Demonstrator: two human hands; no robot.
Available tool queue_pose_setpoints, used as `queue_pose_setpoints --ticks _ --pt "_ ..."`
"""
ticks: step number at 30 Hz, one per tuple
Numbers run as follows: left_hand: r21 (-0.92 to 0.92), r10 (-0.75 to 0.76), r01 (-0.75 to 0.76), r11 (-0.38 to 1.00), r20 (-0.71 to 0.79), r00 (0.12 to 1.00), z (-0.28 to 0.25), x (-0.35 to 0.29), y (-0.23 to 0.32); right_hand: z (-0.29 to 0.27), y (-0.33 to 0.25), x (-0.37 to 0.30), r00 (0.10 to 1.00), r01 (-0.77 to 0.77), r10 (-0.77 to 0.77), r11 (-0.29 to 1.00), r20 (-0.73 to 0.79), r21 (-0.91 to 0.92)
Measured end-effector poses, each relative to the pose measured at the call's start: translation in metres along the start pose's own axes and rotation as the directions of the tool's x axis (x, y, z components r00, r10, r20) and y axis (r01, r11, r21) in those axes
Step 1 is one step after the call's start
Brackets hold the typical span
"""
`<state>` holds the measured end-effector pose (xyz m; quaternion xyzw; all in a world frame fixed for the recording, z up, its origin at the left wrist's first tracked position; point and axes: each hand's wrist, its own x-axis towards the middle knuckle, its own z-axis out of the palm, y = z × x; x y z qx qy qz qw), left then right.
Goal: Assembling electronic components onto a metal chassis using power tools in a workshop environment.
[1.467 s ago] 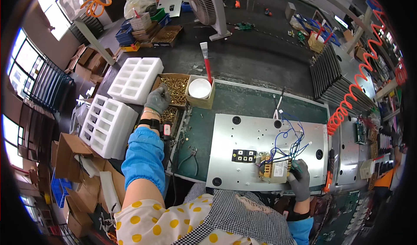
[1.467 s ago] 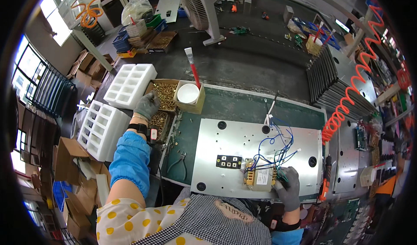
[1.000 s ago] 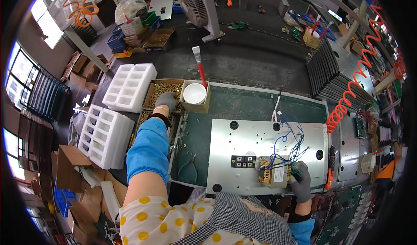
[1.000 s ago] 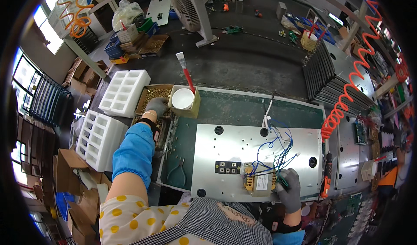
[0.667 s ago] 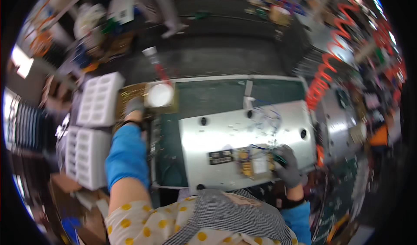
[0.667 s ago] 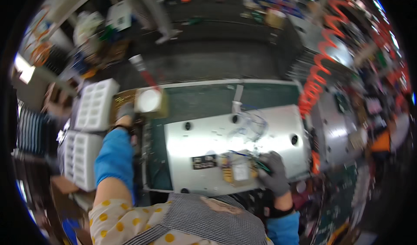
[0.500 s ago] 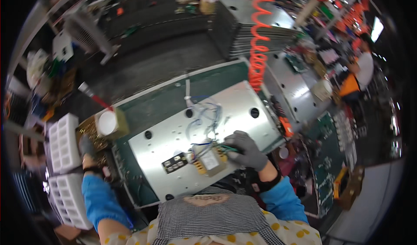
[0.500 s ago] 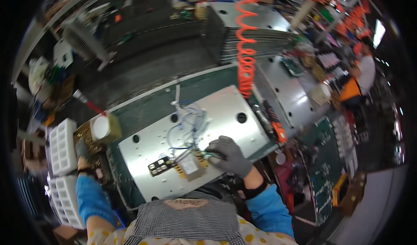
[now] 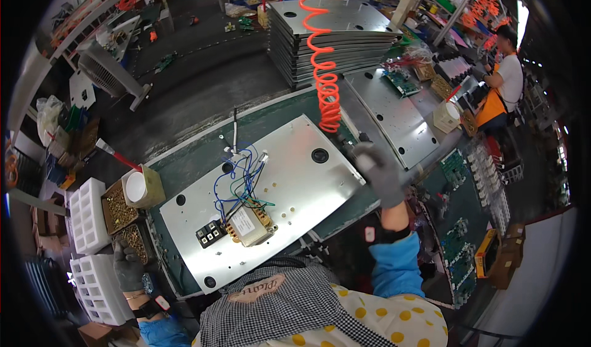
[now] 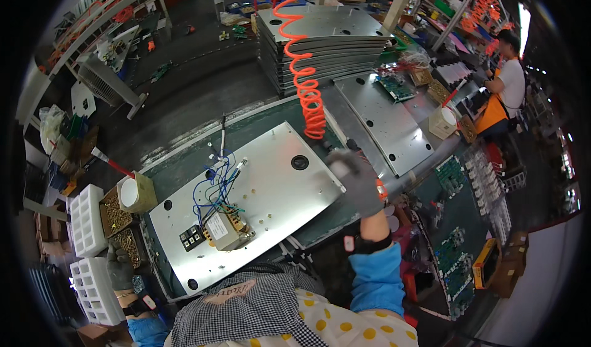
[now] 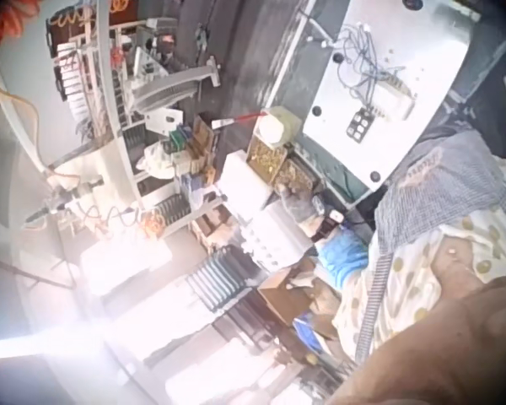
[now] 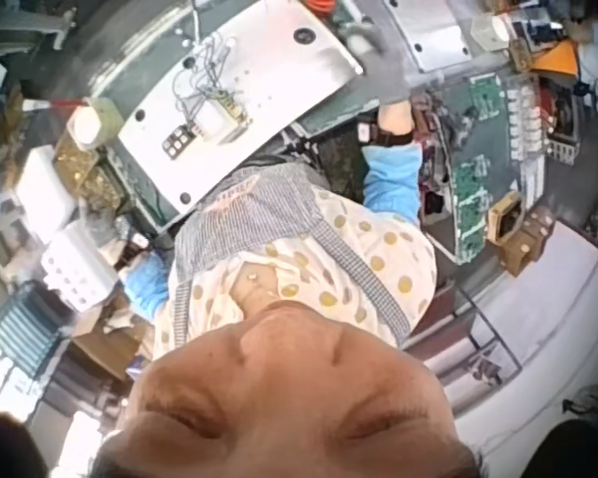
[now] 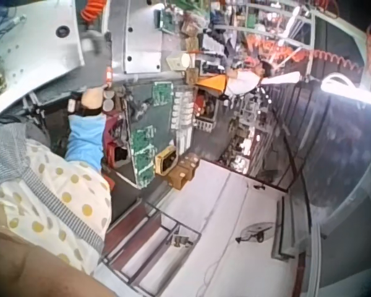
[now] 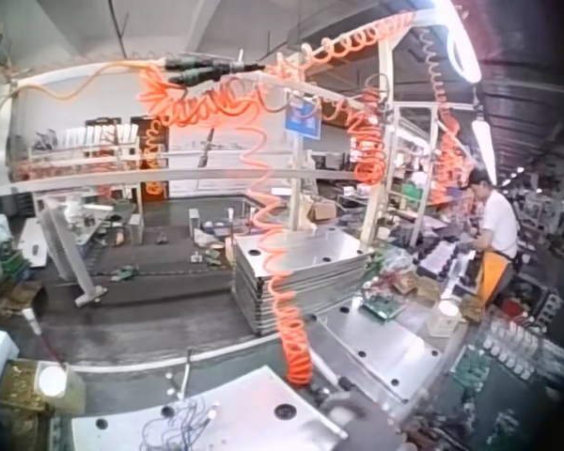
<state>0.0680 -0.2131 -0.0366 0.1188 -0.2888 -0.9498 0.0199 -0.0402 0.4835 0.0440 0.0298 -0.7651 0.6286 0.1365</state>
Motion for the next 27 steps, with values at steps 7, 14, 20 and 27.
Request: queue_pose_setpoints --ticks 7,14,20,27 --pt "0.316 0.09 -0.054 0.947 -0.1 0.991 0.102 -0.034 -0.056 -0.057 0.177 0.008 0.998 -0.048 0.045 0.379 -0.033 -0.924" --pt "0.459 0.043 0.032 0.888 -0.152 0.987 0.191 -0.058 -0.1 -0.046 0.168 0.029 0.962 -0.217 0.248 0.453 -0.111 -0.865" --pt "0.715 -0.093 0.162 0.68 -0.135 0.986 0.245 -0.057 -0.121 -0.113 0.111 0.04 0.937 -0.255 0.326 0.886 -0.126 0.388" --pt "0.909 -0.389 0.13 0.397 0.039 0.92 0.299 -0.05 -0.151 0.018 -0.098 0.015 0.881 0.235 -0.474 0.442 0.003 0.866"
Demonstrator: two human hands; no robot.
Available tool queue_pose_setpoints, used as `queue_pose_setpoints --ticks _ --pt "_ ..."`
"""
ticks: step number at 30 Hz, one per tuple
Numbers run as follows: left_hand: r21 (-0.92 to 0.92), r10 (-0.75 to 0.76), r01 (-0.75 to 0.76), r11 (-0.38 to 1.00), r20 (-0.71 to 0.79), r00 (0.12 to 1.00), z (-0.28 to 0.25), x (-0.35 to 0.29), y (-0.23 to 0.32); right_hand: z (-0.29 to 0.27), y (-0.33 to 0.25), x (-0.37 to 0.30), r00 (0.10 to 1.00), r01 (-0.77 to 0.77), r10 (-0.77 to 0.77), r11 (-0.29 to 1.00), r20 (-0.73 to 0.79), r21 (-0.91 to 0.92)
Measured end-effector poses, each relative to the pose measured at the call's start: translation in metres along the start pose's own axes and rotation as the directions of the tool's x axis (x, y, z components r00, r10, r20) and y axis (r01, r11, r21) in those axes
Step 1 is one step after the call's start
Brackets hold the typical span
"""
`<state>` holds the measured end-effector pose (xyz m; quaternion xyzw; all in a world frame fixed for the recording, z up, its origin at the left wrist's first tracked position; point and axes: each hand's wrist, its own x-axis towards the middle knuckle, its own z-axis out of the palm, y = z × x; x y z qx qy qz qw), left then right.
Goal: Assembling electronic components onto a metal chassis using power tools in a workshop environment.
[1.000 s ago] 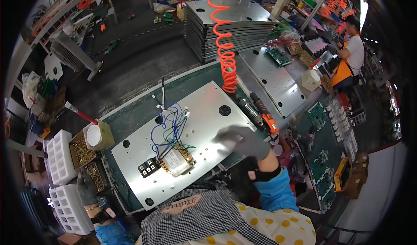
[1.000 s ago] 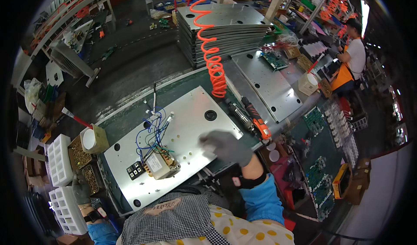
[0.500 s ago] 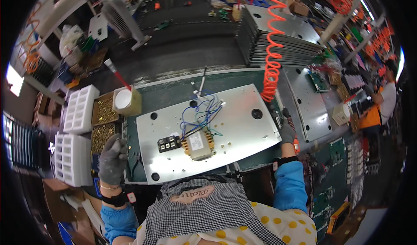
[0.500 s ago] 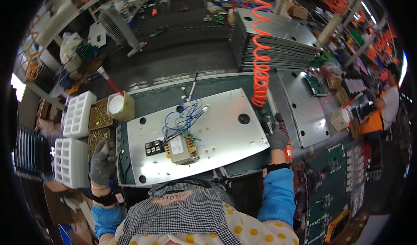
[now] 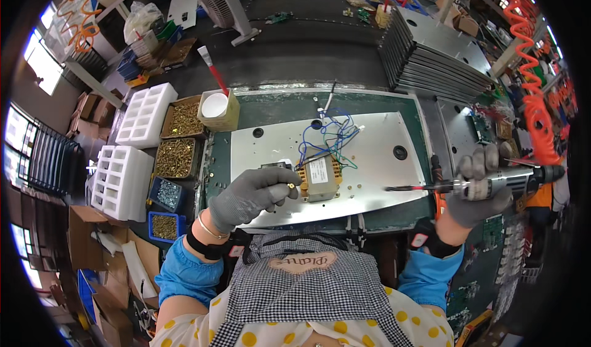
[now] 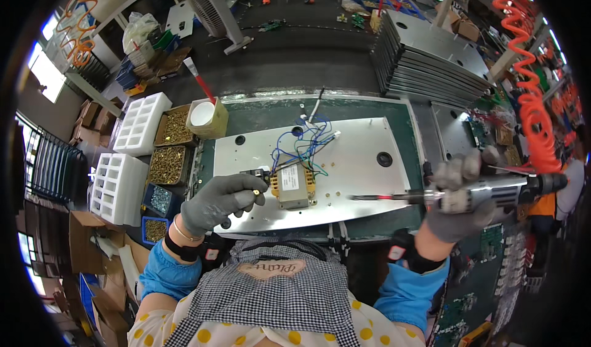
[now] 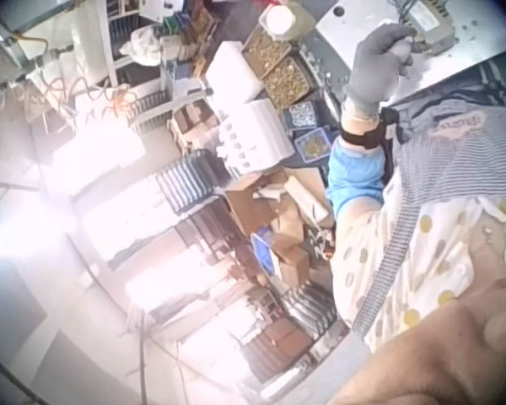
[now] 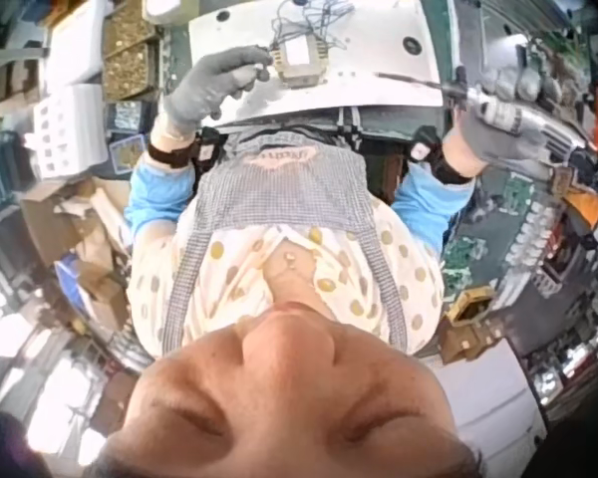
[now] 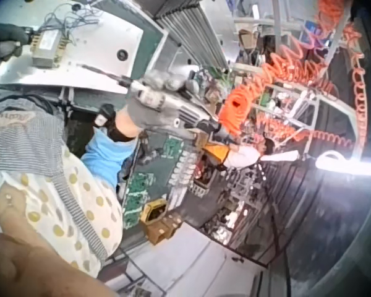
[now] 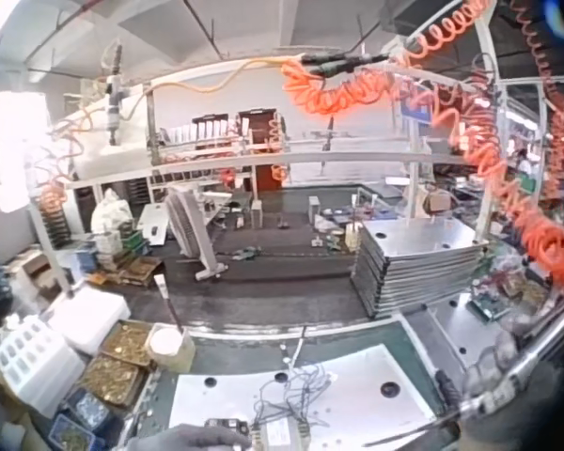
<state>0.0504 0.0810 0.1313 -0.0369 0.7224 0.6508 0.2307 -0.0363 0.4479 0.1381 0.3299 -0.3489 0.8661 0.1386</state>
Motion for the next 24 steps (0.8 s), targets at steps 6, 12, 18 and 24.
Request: queue_pose_setpoints --ticks 6,12,18,24 --pt "-0.016 0.077 -0.075 0.997 0.138 0.987 0.008 0.002 -0.016 0.096 0.036 -0.018 0.982 -0.157 0.135 0.973 0.13 0.17" --pt "0.016 0.073 -0.076 0.997 0.135 0.988 0.013 -0.002 -0.018 0.104 0.065 -0.026 0.97 -0.165 0.123 0.966 0.209 0.201" --pt "-0.051 0.049 -0.045 0.998 0.088 0.995 0.019 0.0 -0.023 0.106 0.064 -0.036 0.983 -0.178 0.163 0.965 0.089 0.194" --pt "-0.028 0.014 -0.013 1.0 0.054 0.998 0.027 0.004 -0.016 0.108 0.061 -0.036 0.982 -0.174 0.181 0.977 -0.056 0.122"
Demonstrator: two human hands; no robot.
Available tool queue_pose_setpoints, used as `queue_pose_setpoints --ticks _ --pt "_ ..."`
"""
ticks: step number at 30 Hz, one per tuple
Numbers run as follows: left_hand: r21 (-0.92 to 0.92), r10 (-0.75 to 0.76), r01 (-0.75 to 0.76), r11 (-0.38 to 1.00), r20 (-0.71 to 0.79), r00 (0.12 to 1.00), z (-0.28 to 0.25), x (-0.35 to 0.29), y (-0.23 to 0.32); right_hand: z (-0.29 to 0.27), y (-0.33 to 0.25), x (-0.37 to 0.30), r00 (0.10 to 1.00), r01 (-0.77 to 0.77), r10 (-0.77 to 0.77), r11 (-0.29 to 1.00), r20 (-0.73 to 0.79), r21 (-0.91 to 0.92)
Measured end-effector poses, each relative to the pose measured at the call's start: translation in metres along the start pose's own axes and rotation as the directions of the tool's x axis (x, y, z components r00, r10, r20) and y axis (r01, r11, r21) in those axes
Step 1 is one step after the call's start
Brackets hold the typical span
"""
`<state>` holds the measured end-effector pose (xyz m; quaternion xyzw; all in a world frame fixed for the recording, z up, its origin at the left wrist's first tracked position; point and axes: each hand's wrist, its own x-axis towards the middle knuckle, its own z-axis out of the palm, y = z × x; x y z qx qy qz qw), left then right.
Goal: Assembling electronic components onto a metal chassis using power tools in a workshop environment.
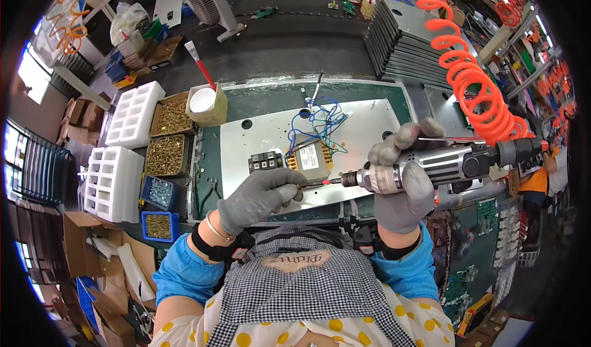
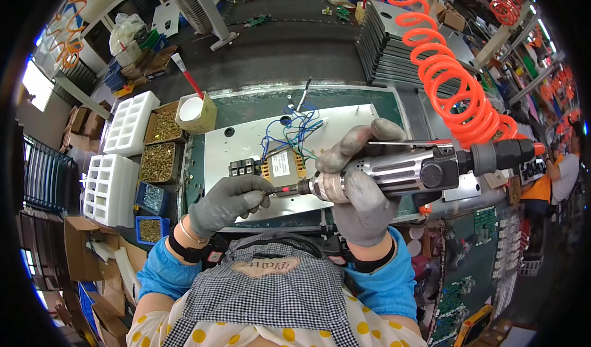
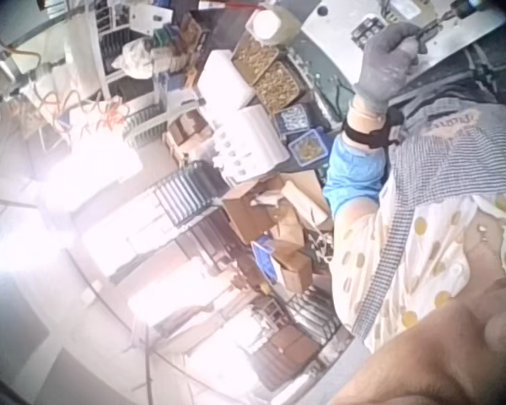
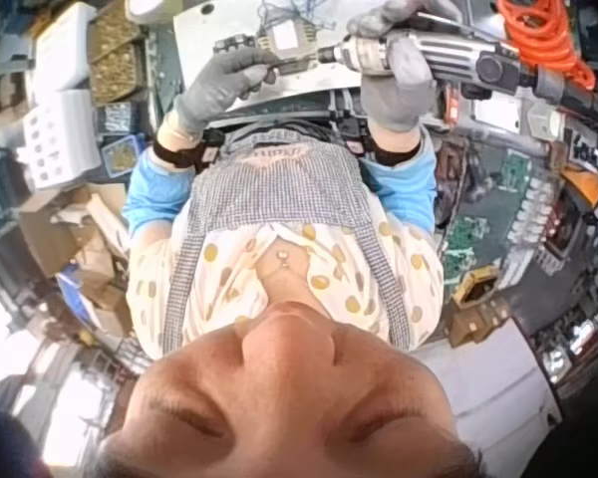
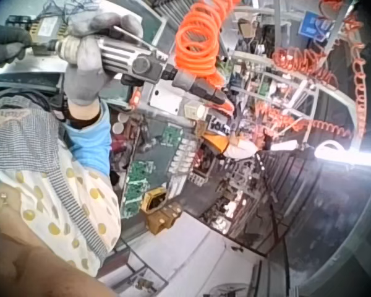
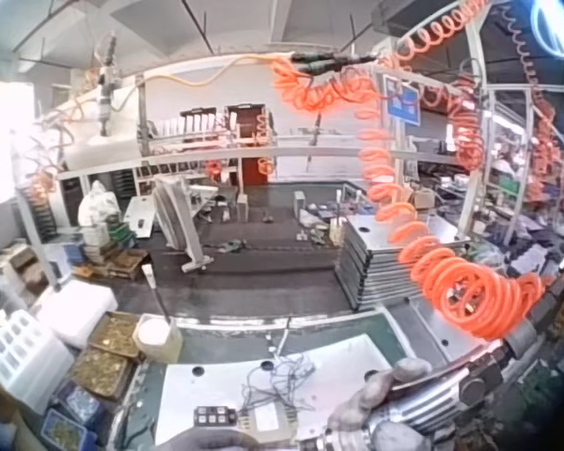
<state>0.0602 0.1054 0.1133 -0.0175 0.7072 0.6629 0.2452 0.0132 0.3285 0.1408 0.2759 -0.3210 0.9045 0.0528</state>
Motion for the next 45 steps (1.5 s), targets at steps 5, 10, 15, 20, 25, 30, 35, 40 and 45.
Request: queue_pose_setpoints --ticks 5,10,15,20,25,30,35,40,45 --pt "0.133 0.191 -0.176 0.975 -0.107 0.976 0.007 0.005 -0.015 0.008 0.001 0.004 0.979 -0.032 0.004 0.99 -0.205 -0.134" --pt "0.209 0.277 -0.238 0.949 -0.181 0.944 0.013 0.004 -0.018 0.009 0.0 0.009 0.945 -0.105 0.06 0.986 -0.322 -0.126" --pt "0.147 0.194 -0.158 0.976 -0.273 0.942 0.01 0.002 0.001 -0.001 -0.001 0.019 0.953 -0.067 0.039 0.994 -0.299 -0.085" --pt "0.085 -0.008 0.04 0.996 -0.348 0.938 -0.021 0.001 0.004 -0.017 -0.021 0.046 0.995 0.061 -0.066 0.996 -0.072 -0.066" --pt "0.264 0.016 0.046 0.963 -0.23 0.973 -0.023 0.027 -0.005 -0.047 0.0 0.056 0.99 0.061 -0.071 0.994 -0.124 -0.088" --pt "0.367 -0.157 0.204 0.908 -0.154 0.976 -0.005 0.057 0.023 -0.05 0.033 0.052 0.984 -0.107 -0.003 0.798 -0.181 -0.593" --pt "0.104 -0.062 0.069 0.992 -0.066 0.996 -0.015 0.071 0.002 -0.058 0.068 0.053 0.967 -0.204 0.121 0.895 -0.225 -0.396" --pt "0.197 -0.132 0.15 0.969 -0.099 0.986 -0.017 0.07 0.004 -0.061 0.072 0.054 0.992 -0.127 0.093 0.749 -0.086 -0.651" --pt "0.207 -0.137 0.155 0.966 -0.099 0.986 -0.016 0.071 0.004 -0.06 0.075 0.059 0.981 -0.161 0.196 0.787 -0.006 -0.595"
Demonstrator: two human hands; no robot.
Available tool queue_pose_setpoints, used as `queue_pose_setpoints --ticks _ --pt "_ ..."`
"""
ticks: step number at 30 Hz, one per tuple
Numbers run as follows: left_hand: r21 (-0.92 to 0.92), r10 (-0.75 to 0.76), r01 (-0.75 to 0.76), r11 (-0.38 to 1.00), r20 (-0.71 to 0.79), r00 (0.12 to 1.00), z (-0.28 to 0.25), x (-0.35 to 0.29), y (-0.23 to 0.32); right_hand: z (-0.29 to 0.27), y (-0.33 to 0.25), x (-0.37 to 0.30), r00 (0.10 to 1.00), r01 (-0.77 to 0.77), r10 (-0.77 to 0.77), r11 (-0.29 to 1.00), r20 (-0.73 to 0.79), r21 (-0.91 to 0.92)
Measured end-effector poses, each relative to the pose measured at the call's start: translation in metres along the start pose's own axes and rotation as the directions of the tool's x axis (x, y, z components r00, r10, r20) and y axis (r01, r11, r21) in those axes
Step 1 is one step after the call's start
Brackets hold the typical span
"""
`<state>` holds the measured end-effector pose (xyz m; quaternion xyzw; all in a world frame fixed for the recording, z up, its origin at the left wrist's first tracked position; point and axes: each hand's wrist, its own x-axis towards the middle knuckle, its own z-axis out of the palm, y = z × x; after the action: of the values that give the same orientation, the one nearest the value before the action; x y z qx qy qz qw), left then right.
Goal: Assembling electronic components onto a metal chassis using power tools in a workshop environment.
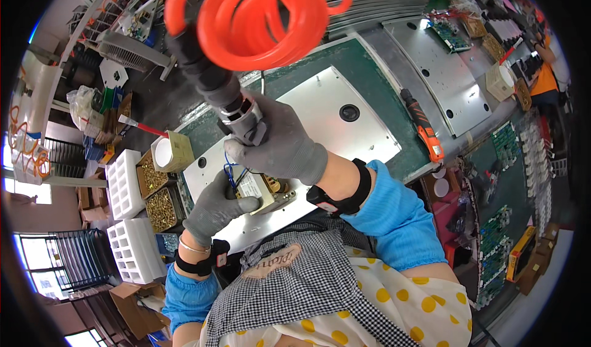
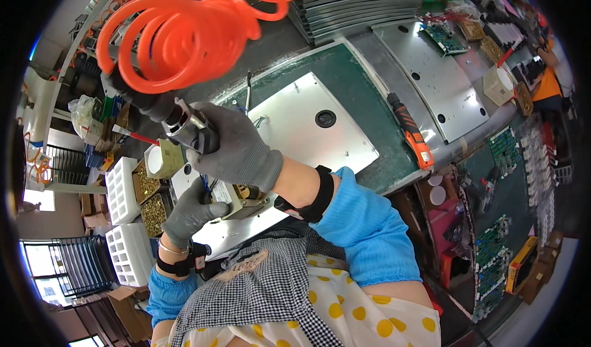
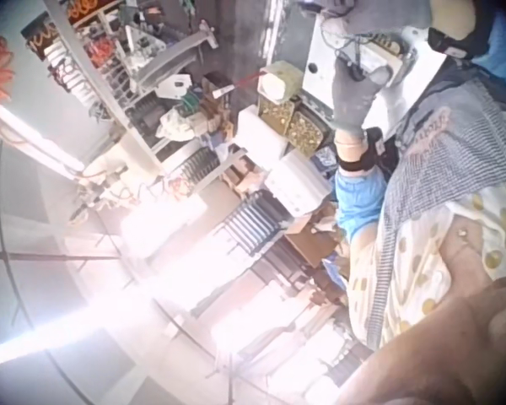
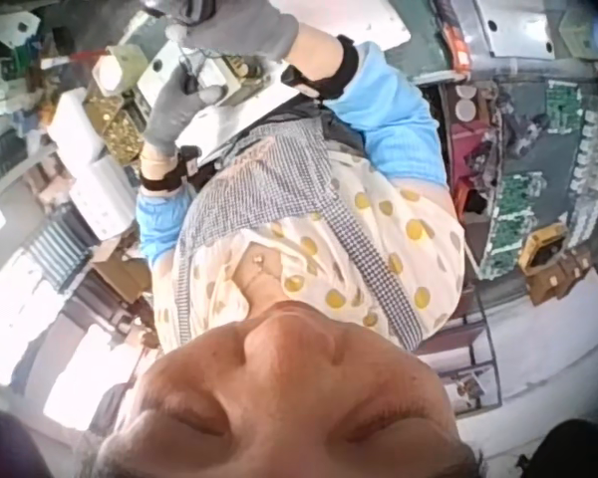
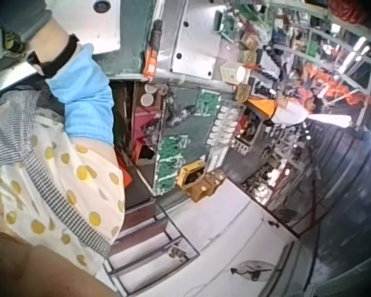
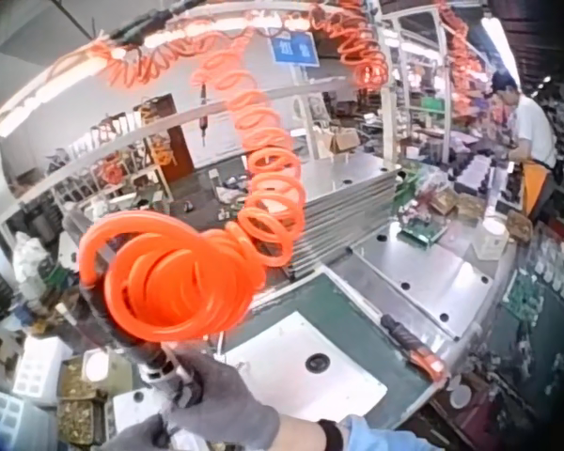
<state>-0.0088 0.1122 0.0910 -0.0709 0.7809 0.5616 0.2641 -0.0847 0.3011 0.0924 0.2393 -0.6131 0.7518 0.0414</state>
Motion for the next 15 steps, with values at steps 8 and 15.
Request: queue_pose_setpoints --ticks 8,15 --pt "-0.045 0.037 -0.035 0.998 0.032 0.999 -0.003 -0.002 -0.003 0.014 0.002 0.007 0.983 0.155 -0.129 0.966 0.133 -0.207" --pt "0.148 -0.001 -0.007 0.989 0.055 0.998 -0.005 0.005 -0.008 0.015 -0.005 0.013 0.992 -0.001 0.019 0.99 0.127 -0.139"
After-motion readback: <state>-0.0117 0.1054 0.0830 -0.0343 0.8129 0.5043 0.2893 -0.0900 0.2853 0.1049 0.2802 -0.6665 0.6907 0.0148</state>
